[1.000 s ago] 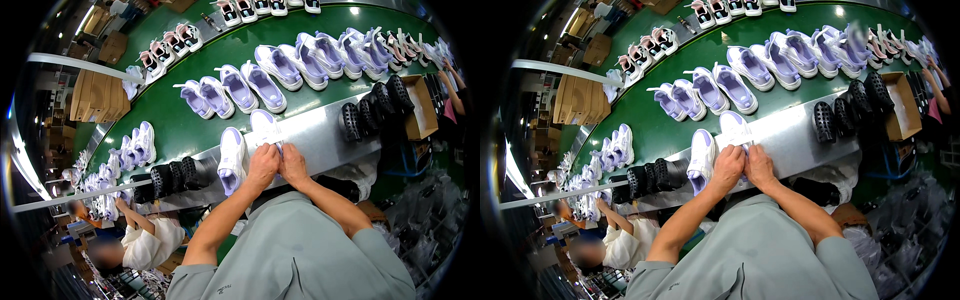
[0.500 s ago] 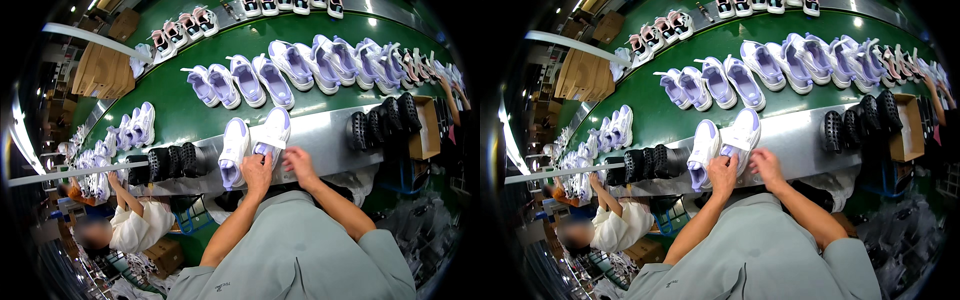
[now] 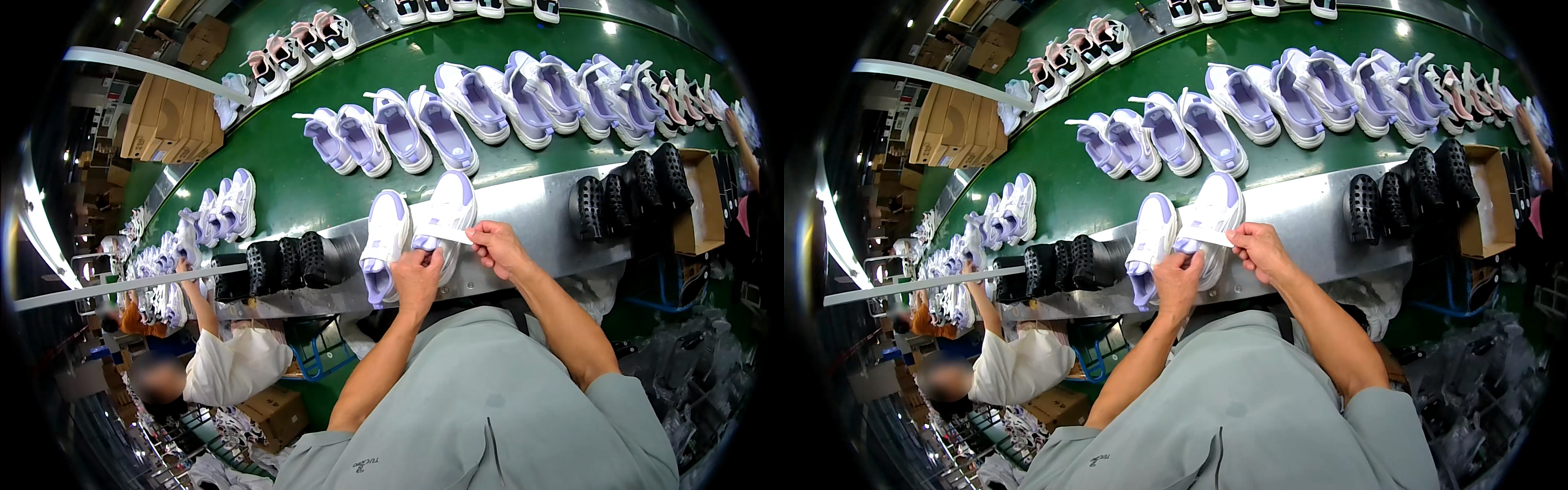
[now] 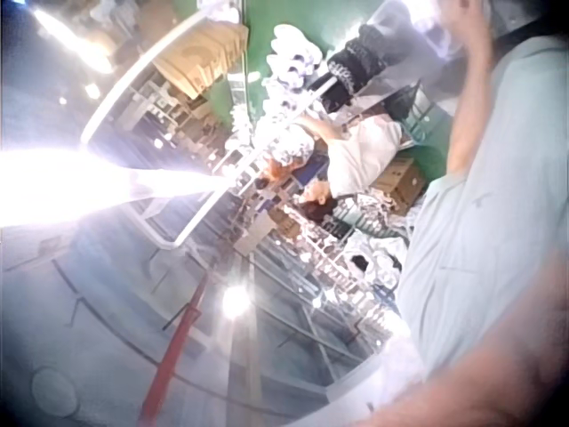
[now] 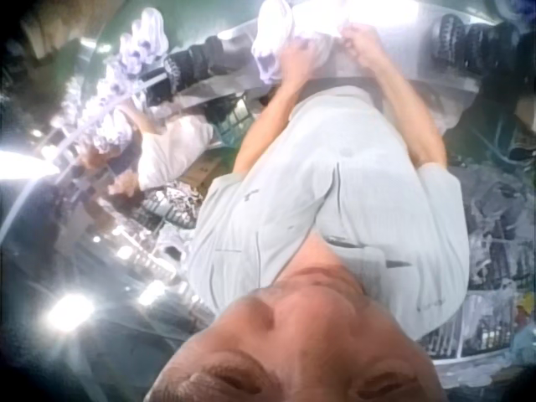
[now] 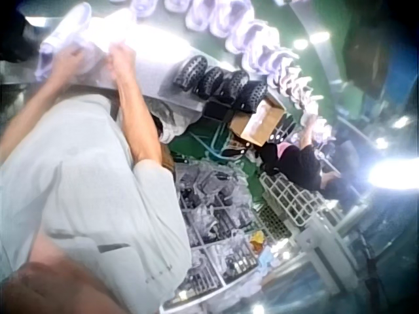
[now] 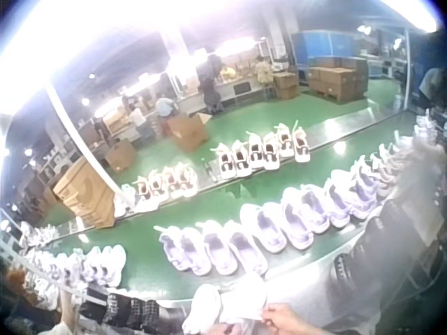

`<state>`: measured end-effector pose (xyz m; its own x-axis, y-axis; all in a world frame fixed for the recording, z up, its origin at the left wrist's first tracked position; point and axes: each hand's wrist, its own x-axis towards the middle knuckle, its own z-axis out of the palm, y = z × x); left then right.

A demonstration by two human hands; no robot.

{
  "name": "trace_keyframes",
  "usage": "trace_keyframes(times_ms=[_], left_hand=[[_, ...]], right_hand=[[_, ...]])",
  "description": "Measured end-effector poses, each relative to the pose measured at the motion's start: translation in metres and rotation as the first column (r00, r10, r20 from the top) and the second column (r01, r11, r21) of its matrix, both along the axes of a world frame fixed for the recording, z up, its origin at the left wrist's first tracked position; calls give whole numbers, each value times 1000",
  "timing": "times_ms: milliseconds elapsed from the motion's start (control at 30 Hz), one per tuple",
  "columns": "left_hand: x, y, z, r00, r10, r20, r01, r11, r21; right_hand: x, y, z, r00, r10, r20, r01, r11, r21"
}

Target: The person places black rubber soles into various white and pink sneakers on a factory assembly line. The person picks up sneakers from a moving conveyor belt, inserts a sole by hand, and places the completed shoes back onto the belt.

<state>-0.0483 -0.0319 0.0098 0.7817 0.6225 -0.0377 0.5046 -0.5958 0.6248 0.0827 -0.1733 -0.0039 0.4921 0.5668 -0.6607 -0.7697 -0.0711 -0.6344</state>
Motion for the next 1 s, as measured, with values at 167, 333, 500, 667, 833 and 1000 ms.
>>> trace_keyframes(times_ms=[167, 333, 500, 667, 833, 1000], left_hand=[[6, -7, 16, 961, 275, 6, -249, 881, -403], [9, -8, 12, 946, 324, -16, -292, 830, -475], [8, -13, 7, 945, 327, -19, -288, 801, -525], [9, -17, 15, 989, 129, -78, -150, 884, -443], [-69, 14, 68, 950, -298, -95, 313, 893, 325], [-75, 30, 32, 871, -455, -188, 491, 832, 260]], right_hand=[[-4, 9, 10, 999, 29, -22, -30, 1000, -3], [-22, 9, 3, 996, 40, 82, -35, 997, -67], [-35, 8, -8, 948, 108, 298, -56, 983, -175], [-38, -5, -54, 848, 285, 447, -155, 940, -304], [-28, -15, 12, 628, 426, 651, -18, 844, -535], [-42, 20, -7, 164, 427, 889, -31, 903, -428]])
